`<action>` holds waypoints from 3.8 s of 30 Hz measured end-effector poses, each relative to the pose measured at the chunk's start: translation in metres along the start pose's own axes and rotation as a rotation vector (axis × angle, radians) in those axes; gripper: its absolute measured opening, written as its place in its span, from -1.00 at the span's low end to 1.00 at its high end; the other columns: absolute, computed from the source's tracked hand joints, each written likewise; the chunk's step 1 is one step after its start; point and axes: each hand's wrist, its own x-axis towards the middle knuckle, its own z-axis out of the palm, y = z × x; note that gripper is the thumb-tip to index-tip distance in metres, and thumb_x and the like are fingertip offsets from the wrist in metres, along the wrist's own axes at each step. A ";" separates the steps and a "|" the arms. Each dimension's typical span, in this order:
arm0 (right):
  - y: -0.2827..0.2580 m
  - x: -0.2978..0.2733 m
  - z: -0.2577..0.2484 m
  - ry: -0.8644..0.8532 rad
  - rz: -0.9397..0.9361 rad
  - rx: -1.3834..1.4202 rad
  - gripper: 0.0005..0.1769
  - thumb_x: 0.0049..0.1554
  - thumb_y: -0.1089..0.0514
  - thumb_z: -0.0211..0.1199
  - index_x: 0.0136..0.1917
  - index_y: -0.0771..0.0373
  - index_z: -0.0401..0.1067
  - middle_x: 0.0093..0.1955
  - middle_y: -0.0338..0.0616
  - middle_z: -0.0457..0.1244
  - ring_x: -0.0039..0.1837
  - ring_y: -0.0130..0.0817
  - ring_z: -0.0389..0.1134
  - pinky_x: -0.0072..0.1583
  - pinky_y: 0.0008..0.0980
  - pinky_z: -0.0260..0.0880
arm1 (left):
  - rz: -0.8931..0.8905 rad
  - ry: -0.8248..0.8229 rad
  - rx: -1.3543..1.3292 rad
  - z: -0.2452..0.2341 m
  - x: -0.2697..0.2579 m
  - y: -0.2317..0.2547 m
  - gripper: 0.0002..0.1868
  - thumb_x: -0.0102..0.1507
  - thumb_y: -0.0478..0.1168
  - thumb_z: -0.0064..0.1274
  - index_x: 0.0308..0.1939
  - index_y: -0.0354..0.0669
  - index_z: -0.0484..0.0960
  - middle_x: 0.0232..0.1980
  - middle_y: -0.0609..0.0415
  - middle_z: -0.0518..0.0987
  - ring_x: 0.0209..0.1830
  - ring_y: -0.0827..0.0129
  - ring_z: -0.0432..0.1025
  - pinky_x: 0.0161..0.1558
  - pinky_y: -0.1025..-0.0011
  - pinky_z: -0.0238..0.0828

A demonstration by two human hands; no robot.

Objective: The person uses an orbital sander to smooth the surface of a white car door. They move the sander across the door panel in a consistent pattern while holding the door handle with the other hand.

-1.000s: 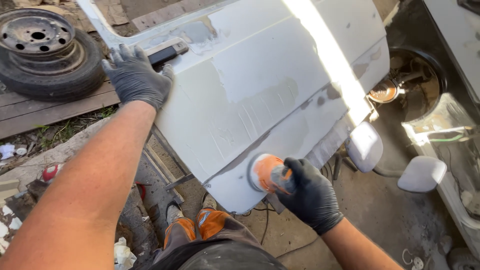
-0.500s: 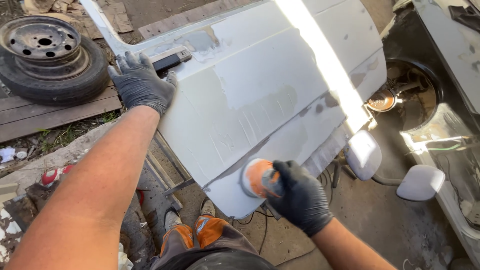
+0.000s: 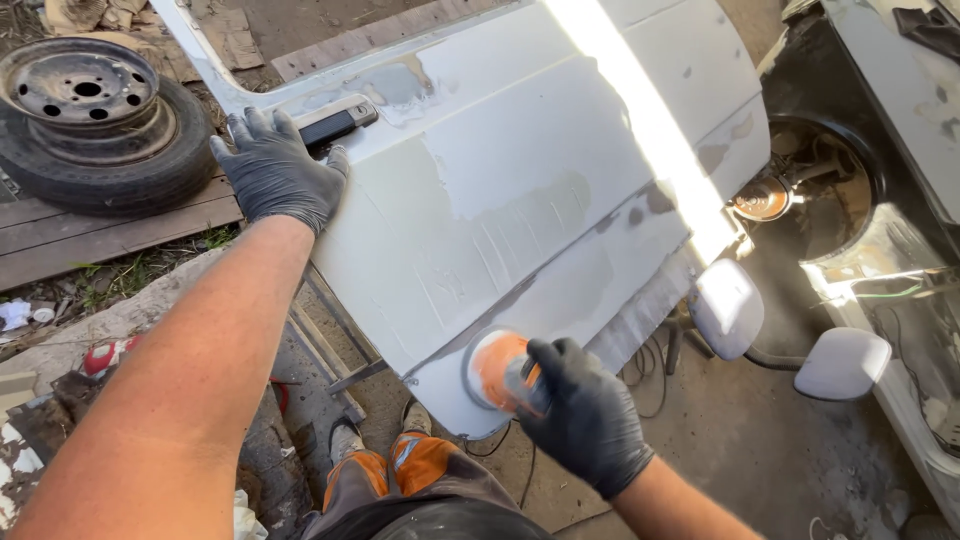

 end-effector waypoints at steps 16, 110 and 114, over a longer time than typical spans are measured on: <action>0.050 0.028 0.008 -0.038 0.151 -0.013 -0.05 -0.19 -0.35 0.59 0.42 -0.18 0.37 0.12 -0.20 0.36 0.13 0.07 0.48 0.07 0.06 0.59 | -0.034 -0.158 -0.046 -0.047 -0.021 0.007 0.02 0.41 0.38 -0.20 0.78 -0.18 0.07 0.81 -0.27 -0.01 0.82 -0.17 -0.21 0.66 -0.29 -0.42; -0.009 0.026 -0.004 -0.106 0.122 0.052 -0.46 -0.09 -0.18 0.55 0.05 -0.04 0.37 -0.11 -0.26 0.32 -0.21 0.00 0.40 -0.25 0.05 0.41 | 0.024 0.044 -0.021 0.007 0.002 -0.003 0.11 0.29 0.51 -0.30 0.71 -0.19 0.23 0.75 -0.42 0.12 0.75 -0.31 -0.07 0.59 -0.36 -0.45; 0.027 0.034 -0.005 -0.226 0.272 0.021 -0.26 -0.25 -0.17 0.61 0.17 -0.16 0.40 0.03 -0.17 0.38 0.10 0.15 0.50 0.07 0.12 0.59 | -0.004 -0.095 -0.077 -0.034 -0.019 0.005 0.04 0.33 0.28 -0.02 0.76 -0.22 0.12 0.79 -0.31 0.08 0.81 -0.17 -0.15 0.65 -0.28 -0.38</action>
